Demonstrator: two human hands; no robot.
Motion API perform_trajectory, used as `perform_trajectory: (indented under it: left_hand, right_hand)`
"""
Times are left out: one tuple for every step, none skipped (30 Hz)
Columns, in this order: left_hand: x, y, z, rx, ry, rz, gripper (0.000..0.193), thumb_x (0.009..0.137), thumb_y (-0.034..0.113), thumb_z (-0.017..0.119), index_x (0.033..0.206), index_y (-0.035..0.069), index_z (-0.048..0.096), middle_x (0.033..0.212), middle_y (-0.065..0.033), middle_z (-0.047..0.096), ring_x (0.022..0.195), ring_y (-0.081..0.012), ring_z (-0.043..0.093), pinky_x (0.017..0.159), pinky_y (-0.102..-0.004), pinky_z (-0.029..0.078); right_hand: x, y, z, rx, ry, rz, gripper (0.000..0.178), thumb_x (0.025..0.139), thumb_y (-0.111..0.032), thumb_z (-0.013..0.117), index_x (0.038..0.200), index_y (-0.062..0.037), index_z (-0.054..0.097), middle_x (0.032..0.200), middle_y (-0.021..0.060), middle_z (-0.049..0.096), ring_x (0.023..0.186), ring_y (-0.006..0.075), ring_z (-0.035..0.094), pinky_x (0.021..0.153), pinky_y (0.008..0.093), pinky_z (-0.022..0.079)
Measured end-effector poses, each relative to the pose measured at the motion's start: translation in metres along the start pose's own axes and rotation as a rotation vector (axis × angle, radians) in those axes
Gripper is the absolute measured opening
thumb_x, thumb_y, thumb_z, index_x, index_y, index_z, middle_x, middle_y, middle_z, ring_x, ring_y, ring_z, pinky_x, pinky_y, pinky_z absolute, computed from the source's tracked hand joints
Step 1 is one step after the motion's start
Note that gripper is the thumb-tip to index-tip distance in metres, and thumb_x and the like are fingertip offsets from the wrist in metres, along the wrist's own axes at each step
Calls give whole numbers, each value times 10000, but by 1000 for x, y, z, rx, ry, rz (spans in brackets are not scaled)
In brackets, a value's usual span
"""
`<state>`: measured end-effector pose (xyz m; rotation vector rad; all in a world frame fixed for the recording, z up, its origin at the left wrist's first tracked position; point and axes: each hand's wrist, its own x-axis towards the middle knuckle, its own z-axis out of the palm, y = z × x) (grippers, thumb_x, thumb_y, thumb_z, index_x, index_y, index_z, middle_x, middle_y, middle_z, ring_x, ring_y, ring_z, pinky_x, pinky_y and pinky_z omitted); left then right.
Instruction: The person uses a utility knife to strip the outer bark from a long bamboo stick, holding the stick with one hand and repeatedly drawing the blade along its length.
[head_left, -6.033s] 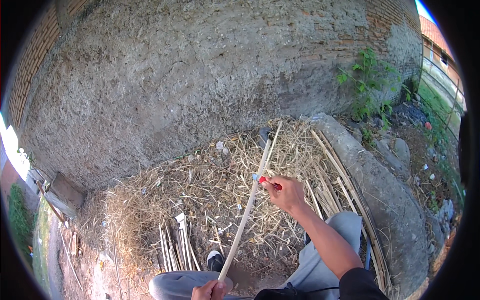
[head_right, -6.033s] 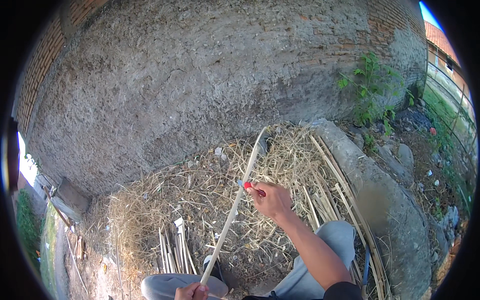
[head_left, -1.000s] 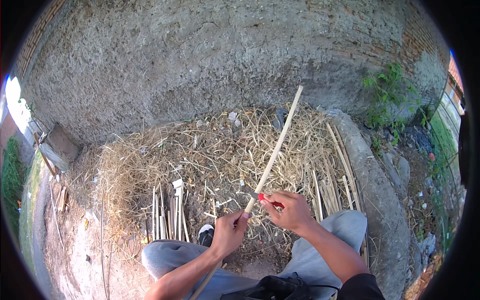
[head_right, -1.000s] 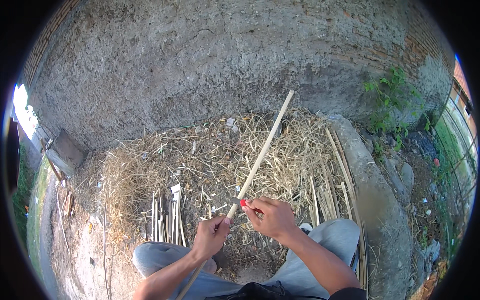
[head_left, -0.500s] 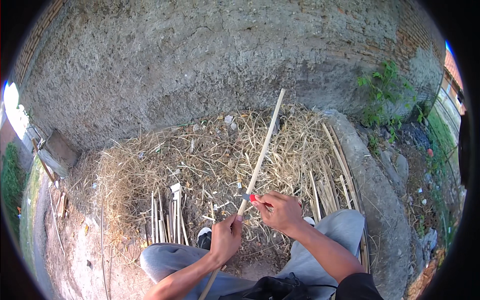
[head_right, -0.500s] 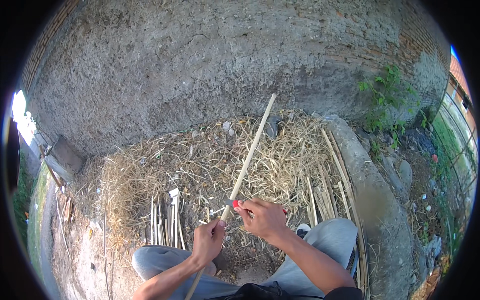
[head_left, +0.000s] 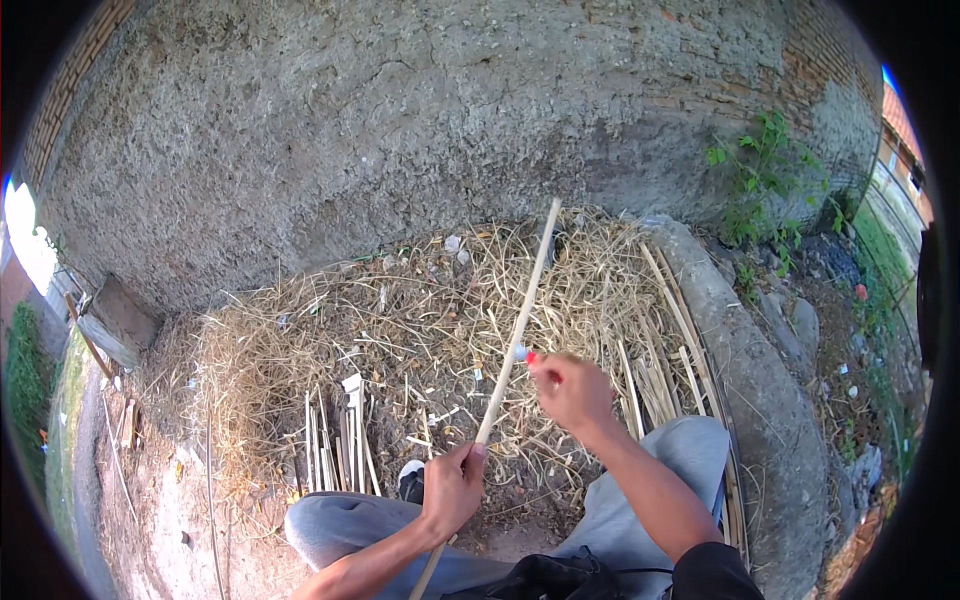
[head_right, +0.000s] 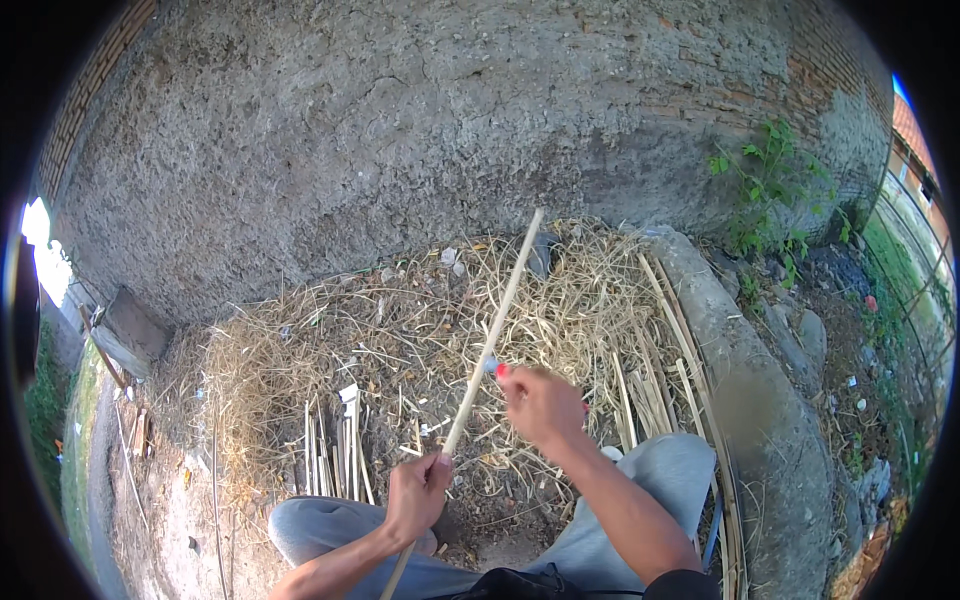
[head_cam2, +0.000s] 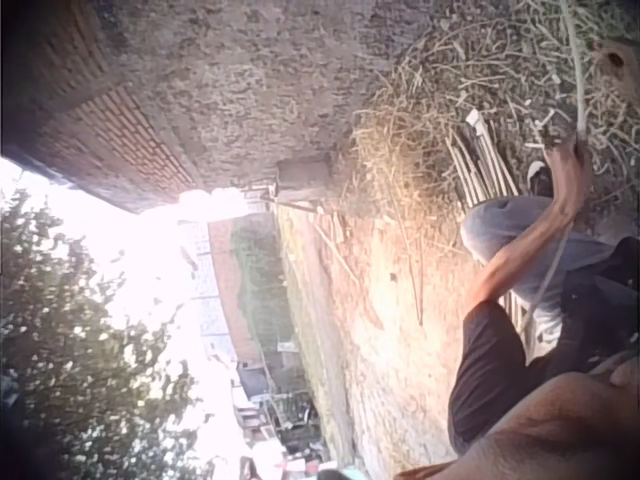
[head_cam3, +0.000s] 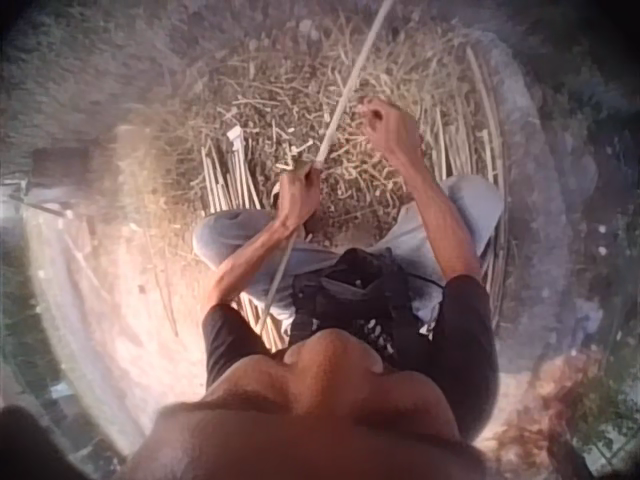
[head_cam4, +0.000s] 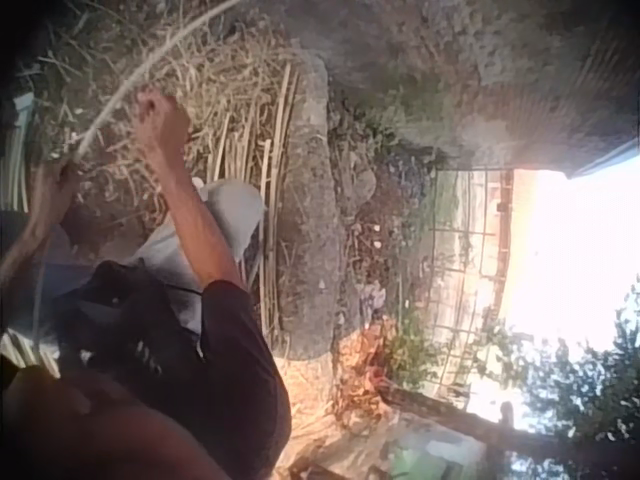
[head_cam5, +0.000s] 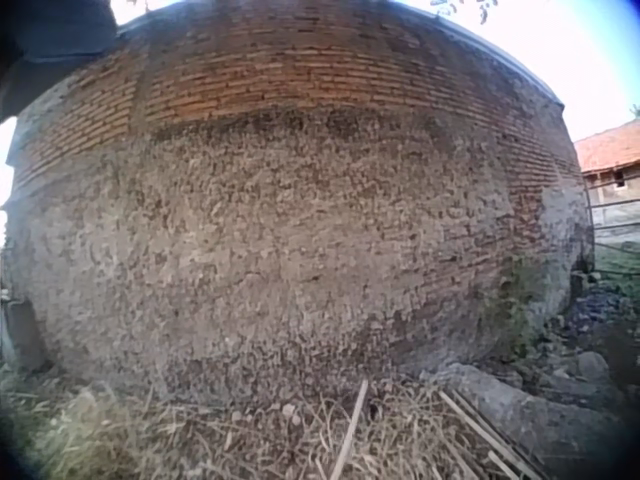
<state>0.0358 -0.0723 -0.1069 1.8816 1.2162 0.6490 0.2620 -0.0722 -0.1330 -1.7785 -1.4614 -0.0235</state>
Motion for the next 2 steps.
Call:
perform_trajectory:
  left_hand:
    - [-12,-2,-2,26,-9,62,226,984,160,562,936,-26,681,582,-198,543,462,-208,494,493,-362,411]
    - [-29,-7,-3,52,-18,124,211,977,160,576,953,-14,693,594,-199,560,473,-217,533,505,-355,431]
  right_hand:
    - [16,20,-11,92,58,125,176,903,-230,702,807,-83,712,757,99,711,513,149,625,473,316,498]
    - [17,24,-10,92,71,129,176,903,-230,702,807,-83,712,757,99,711,513,149,625,473,316,498]
